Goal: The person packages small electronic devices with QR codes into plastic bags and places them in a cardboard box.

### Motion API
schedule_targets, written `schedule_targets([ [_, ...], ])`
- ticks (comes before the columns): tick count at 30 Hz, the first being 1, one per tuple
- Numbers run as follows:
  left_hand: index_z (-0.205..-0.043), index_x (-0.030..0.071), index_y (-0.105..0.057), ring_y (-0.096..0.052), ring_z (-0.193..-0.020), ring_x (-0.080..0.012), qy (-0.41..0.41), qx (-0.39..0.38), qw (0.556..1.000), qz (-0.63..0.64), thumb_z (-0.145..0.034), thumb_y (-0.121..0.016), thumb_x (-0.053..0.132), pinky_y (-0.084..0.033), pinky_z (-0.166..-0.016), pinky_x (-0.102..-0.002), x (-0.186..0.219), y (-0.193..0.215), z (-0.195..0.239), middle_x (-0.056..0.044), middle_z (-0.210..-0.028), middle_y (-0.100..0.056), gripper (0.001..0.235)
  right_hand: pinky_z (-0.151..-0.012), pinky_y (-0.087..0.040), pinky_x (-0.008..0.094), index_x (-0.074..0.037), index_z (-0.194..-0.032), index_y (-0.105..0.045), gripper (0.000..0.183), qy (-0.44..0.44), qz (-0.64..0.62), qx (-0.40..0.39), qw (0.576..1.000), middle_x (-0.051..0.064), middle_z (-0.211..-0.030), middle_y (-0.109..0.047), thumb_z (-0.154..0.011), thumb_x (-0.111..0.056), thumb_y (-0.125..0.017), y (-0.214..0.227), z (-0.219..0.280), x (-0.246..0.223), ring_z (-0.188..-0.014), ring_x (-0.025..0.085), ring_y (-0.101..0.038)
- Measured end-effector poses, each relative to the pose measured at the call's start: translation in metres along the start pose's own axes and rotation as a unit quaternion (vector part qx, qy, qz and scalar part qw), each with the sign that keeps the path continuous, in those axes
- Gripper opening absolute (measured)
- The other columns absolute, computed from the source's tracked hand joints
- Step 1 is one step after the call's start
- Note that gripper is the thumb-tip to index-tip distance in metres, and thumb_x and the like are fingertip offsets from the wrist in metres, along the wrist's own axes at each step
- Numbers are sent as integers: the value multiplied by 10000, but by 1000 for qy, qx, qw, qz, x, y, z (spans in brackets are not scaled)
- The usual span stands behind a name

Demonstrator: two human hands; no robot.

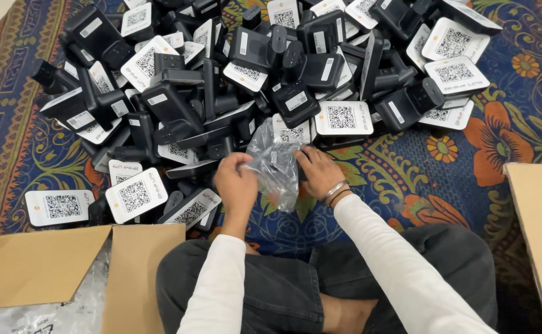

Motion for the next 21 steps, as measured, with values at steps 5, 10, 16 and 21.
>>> schedule_targets([
  [5, -819, -2, -704, -563, -586, -94, 218, 61, 968, 111, -848, -586, 18, -457, -555, -281, -15, 17, -19, -31, -678, -660, 123, -985, -504, 469, -113, -1409, -482, 813, -44, -135, 44, 989, 183, -1357, -545, -695, -249, -846, 24, 21, 8, -1202, 408, -572],
  [10, -782, -18, -646, -519, -578, -50, 168, 18, 978, 123, -781, -729, 61, -428, -514, -243, -1, 13, -16, -6, -664, -624, 115, -845, -573, 434, -110, -1297, -570, 660, -146, -262, 106, 948, 170, -1189, -631, -726, -279, -854, 9, 62, 46, -1025, 351, -674],
  [16, -779, 27, -656, -622, -531, -201, 90, -64, 991, -73, -843, -794, 272, -493, -575, -341, 38, -6, 14, -89, -635, -671, 288, -507, -545, 366, -143, -1248, -618, 408, -380, -694, 95, 604, 97, -950, -688, -947, -410, -556, 31, 105, 51, -690, 238, -656],
  [21, -949, 140, -780, -689, -726, -364, -109, -94, 968, -204, -870, -711, 369, -527, -619, -479, 53, -27, 42, -117, -853, -744, 252, -602, -603, 316, -83, -1353, -619, 581, -190, -932, 95, 292, 129, -1192, -714, -1011, -525, -459, 75, 135, 20, -889, 268, -731],
])
Point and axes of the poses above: each hand's wrist, its own z-axis away from the middle knuckle, its own y-axis out of the back of the hand, x = y × z, the point moved 1 cm from there along -z, towards the middle knuckle
